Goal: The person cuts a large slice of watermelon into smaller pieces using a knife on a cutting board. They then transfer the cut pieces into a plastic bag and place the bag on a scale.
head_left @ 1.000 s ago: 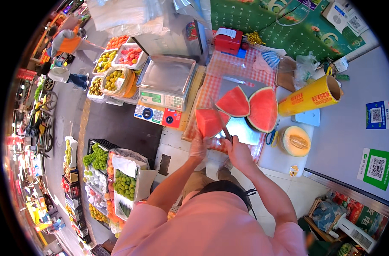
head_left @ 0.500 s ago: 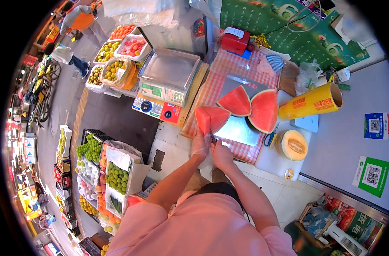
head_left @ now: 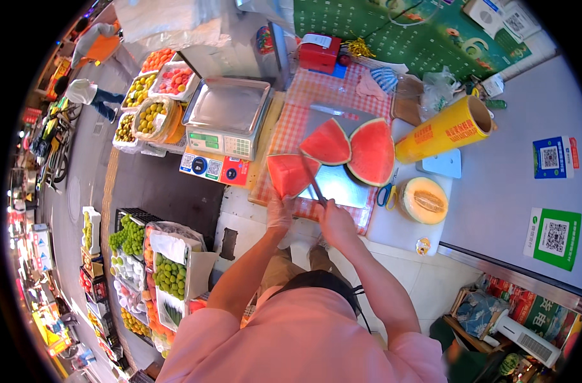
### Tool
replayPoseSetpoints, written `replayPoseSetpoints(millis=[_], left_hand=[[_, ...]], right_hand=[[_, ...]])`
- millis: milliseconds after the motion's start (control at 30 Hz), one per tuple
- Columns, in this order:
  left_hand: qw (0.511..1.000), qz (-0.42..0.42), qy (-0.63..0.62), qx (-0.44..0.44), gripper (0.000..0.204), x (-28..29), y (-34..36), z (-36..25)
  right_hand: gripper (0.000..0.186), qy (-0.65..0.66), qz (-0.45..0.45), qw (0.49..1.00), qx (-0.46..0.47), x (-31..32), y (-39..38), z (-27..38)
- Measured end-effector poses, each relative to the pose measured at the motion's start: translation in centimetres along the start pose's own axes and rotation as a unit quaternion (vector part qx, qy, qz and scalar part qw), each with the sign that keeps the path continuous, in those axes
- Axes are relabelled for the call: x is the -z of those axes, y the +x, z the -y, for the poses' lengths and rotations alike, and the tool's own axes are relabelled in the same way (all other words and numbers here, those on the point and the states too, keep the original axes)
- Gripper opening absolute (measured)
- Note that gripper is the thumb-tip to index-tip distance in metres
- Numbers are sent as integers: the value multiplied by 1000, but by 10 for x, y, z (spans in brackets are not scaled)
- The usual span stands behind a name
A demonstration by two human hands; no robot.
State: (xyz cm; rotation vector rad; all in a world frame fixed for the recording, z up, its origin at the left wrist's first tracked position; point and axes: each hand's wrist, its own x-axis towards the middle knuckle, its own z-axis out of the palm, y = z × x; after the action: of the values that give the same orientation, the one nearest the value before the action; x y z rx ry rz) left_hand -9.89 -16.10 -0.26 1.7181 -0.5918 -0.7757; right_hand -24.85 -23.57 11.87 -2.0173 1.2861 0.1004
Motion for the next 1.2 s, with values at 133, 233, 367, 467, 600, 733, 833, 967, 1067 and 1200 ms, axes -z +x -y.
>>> replayPoseSetpoints(millis=[133,233,367,467,600,733,833,967,1067,1200], left_hand=[[1000,-7,25,-11,48,-1,7,13],[998,-12,64,-3,57,-5,13,23],[999,-23,38,16,70,-4,15,27],[998,-4,65,1,79,-2,13,13],[998,5,43,-34,82,-9,11,-14],[999,11,34,-15,80,-6,12,-7],[998,6,63,-18,81,-4,14,0],[999,7,40,-1,88,-6,13,1],[1000,8,1,15,92,-14,11,-9],[989,42,-139,8,93,5,19,28]], right_hand=[[42,21,32,999,-4,-37,26,-12],[42,30,43,999,-1,-55,12,-24],[42,38,64,995,65,-45,-40,-61],[39,-9,108,994,8,8,-69,-64],[41,84,-22,995,41,12,-18,-76],[42,100,19,994,30,11,19,-77],[43,107,39,993,32,2,24,-82],[42,127,45,989,58,-30,38,-96],[39,196,60,975,90,-57,39,-97],[34,233,220,947,17,-37,18,-94]])
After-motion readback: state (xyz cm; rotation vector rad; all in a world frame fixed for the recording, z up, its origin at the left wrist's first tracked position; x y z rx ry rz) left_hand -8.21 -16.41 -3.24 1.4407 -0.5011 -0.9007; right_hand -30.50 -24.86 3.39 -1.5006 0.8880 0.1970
